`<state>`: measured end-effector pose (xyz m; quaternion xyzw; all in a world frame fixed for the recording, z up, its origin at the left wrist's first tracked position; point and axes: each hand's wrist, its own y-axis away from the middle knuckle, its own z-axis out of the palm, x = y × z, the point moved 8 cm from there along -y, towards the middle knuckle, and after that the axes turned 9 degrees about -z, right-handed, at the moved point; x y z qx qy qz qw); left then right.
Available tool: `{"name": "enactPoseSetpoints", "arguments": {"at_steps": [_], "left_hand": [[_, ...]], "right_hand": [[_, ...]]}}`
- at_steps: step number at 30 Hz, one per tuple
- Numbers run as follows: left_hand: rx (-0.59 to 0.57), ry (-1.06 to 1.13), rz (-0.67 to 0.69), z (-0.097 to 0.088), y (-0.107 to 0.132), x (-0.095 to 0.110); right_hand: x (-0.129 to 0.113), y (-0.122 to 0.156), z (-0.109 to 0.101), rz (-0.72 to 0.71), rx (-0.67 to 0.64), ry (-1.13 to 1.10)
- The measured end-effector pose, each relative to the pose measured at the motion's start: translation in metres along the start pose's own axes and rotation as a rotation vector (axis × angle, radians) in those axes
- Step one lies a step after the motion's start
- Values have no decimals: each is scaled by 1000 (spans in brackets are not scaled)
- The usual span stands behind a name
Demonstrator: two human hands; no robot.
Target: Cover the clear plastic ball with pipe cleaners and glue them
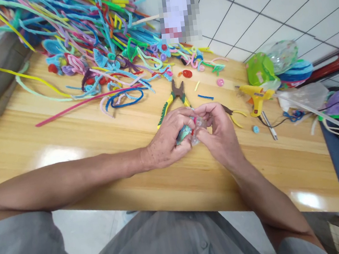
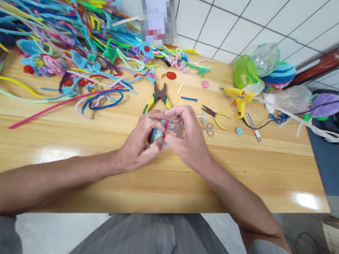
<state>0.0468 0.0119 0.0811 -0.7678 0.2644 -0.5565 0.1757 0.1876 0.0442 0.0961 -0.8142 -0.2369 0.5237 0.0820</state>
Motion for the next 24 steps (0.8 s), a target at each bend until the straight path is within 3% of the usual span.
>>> {"name": "enactPoseSetpoints", "arguments": {"at_steps": [5, 14, 20, 24], "left_hand": [[-26, 40, -12, 0, 0, -1], [22, 56, -2, 0, -1, -2], [4, 57, -29, 1, 1, -5], [0, 46, -37, 1, 2, -5]], "right_hand": [[6, 1, -2, 34, -35, -42], [2, 0, -1, 6, 42, 0], [8, 0, -3, 29, -79, -37], [3, -1, -3, -3, -54, -19]]}}
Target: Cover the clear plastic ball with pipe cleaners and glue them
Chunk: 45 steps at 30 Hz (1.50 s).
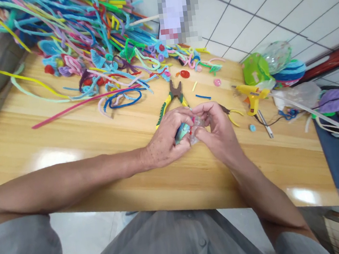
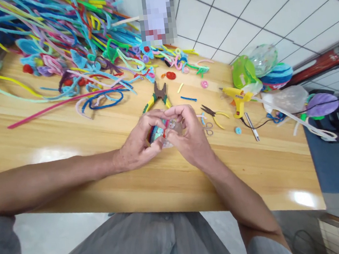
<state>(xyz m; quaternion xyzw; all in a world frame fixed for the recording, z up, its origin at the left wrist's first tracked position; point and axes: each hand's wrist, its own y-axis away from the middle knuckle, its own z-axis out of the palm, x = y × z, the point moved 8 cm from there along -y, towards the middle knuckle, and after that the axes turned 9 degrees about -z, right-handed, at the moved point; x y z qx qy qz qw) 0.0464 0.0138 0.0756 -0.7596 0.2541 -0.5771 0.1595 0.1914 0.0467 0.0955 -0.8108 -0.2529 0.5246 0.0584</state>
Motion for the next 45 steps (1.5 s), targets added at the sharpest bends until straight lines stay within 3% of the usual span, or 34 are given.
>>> {"name": "enactPoseSetpoints", "arguments": {"at_steps": [5, 8, 10, 14, 18, 21, 24, 33, 37, 42, 45], "left_hand": [[-17, 2, -11, -3, 1, 1], [-27, -4, -11, -4, 0, -1], [-33, 5, -6, -4, -1, -2], [-29, -20, 23, -5, -2, -2], [-37, -91, 37, -6, -1, -3], [-56, -79, 44, -6, -2, -3], [-61, -46, 34, -6, -3, -4], [-84, -58, 32, -4, -8, -4], [-102, -50, 9, -6, -8, -9], [-124, -11, 23, -6, -9, -9], [-126, -16, 15, -5, -9, -10]], "right_hand": [[-7, -2, 7, 6, 0, 1], [-8, -7, -4, 29, -20, -63], [-7, -10, -27, 46, 32, -73], [13, -3, -96, 55, 208, 68], [67, 26, -123, 147, 73, 269], [90, 47, -123, 69, -19, 462], [97, 54, -112, -20, -94, 583], [113, 36, -90, -113, -204, 858], [107, 35, -93, -126, -142, 764], [70, 42, -106, -61, -32, 553], [45, 39, -98, -19, -45, 311]]}}
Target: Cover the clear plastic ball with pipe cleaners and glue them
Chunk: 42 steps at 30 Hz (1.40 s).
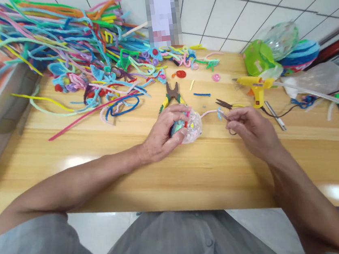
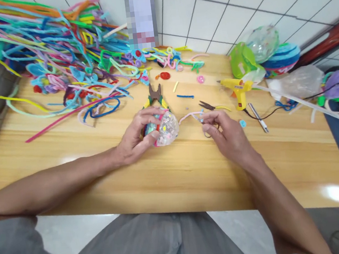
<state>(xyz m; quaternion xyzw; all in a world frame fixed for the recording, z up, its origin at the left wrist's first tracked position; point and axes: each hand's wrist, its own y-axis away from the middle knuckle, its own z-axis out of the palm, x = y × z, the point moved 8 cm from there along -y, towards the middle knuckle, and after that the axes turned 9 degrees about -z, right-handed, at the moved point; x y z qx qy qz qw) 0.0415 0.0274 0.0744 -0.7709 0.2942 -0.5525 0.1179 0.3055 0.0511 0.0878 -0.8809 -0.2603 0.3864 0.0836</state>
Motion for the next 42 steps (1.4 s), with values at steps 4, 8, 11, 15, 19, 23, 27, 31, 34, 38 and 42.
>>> {"name": "enactPoseSetpoints", "arguments": {"at_steps": [4, 8, 11, 15, 19, 23, 27, 31, 34, 38, 42], "left_hand": [[16, 24, 12, 0, 0, -1], [11, 46, -13, 1, 1, -4], [12, 58, -29, 1, 1, -5], [20, 83, -32, 2, 1, -6], [29, 105, -27, 2, 2, -6], [25, 108, -22, 2, 2, -5], [19, 82, -20, 2, 2, -5], [35, 88, -12, 2, 2, -5], [38, 98, -1, 2, 3, -5], [28, 93, -5, 1, 2, -3], [35, 91, 3, 1, 2, -2]], "right_hand": [[-45, -14, 16, -108, -74, -208], [-75, -27, 25, -198, -57, -226], [-84, -34, 28, -249, -35, -130], [-83, -35, 33, -272, 15, -20], [-79, -31, 42, -303, 66, 13], [-79, -26, 47, -378, 88, 28], [-77, -24, 50, -411, 94, 40], [-82, -21, 53, -476, 116, 35], [-81, -21, 55, -476, 140, 45], [-82, -20, 58, -499, 174, 82], [-85, -18, 59, -557, 200, 93]]}}
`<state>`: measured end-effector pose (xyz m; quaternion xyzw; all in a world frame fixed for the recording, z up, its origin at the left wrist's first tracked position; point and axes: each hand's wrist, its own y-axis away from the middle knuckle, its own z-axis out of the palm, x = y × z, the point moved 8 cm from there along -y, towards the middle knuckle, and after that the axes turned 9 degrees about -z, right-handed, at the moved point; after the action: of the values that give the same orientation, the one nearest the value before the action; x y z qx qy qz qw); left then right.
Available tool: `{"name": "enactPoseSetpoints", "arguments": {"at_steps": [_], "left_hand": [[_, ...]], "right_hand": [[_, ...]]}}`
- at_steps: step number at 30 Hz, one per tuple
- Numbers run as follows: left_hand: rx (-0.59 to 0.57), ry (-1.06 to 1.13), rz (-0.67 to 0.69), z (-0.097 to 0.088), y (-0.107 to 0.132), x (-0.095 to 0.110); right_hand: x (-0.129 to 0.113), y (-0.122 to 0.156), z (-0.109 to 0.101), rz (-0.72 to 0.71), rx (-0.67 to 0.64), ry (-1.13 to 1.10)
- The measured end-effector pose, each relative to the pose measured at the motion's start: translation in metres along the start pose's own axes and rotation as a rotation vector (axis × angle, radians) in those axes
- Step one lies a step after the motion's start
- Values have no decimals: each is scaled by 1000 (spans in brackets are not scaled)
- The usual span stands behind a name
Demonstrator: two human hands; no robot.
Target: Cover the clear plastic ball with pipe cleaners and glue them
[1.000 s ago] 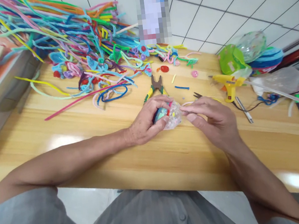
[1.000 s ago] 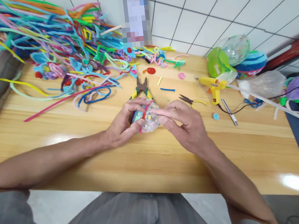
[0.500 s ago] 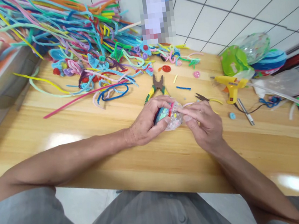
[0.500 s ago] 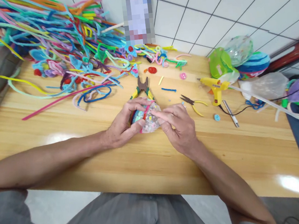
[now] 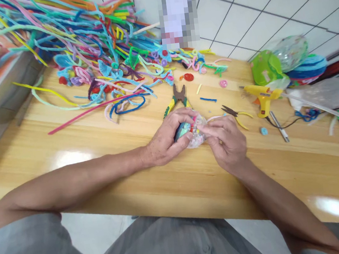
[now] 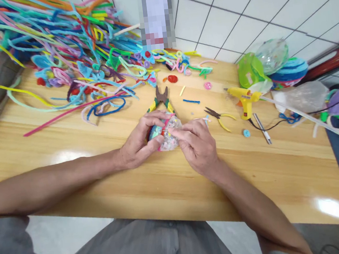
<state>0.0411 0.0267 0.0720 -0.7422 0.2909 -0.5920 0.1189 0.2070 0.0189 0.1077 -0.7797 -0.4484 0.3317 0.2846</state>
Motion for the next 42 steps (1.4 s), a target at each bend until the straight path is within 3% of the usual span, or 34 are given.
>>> {"name": "enactPoseSetpoints", "arguments": {"at_steps": [7, 15, 21, 29, 37, 42], "left_hand": [[-12, 2, 8, 1, 0, 1], [-17, 4, 3, 1, 1, 0], [-21, 22, -12, 1, 0, -3], [-22, 21, -5, 2, -1, -1], [-20, 19, -21, 1, -1, -2], [-13, 6, 14, 1, 0, 1]], "right_hand": [[4, 3, -3, 30, 17, -12], [-6, 1, 0, -99, -11, 107], [-3, 1, -7, -62, -1, 141], [-9, -3, 1, -150, -61, 156], [-3, -3, 0, -88, -3, 89], [-3, -1, 0, -136, -18, 131]]}}
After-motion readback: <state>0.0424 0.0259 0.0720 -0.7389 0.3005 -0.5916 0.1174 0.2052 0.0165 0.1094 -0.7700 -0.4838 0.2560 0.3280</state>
